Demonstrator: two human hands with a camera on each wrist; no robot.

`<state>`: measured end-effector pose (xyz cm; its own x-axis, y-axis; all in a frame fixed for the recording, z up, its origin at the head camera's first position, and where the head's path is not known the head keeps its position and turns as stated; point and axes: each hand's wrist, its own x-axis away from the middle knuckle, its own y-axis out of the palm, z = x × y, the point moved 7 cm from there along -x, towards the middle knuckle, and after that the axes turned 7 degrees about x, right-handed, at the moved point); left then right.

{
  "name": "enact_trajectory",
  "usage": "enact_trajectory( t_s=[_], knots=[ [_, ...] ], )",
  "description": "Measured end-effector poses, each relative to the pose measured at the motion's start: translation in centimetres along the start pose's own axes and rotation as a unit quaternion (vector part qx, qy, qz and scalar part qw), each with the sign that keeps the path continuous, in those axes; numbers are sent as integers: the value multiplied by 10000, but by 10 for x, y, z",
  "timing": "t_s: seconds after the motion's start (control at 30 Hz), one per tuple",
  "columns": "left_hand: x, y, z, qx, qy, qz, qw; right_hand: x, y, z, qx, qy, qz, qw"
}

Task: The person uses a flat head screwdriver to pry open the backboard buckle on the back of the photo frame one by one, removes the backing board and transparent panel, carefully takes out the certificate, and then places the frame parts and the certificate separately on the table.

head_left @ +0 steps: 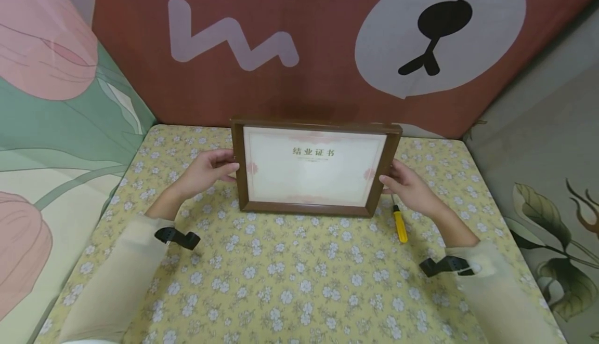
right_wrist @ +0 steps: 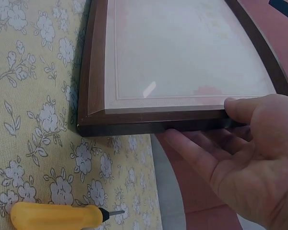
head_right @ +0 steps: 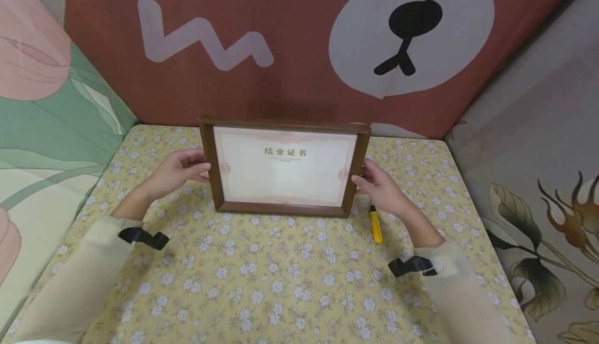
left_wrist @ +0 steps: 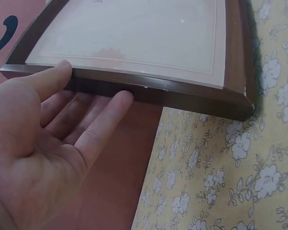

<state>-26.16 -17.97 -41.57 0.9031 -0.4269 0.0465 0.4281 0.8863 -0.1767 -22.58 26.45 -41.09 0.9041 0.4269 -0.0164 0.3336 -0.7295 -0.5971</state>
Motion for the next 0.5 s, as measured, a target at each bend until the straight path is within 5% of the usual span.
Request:
enact_trajectory(
  t_s=[0.5],
  knots=[
    [5,4,11,28,116,88,9999,1,1,-6,-253,272,33,9993]
  ],
)
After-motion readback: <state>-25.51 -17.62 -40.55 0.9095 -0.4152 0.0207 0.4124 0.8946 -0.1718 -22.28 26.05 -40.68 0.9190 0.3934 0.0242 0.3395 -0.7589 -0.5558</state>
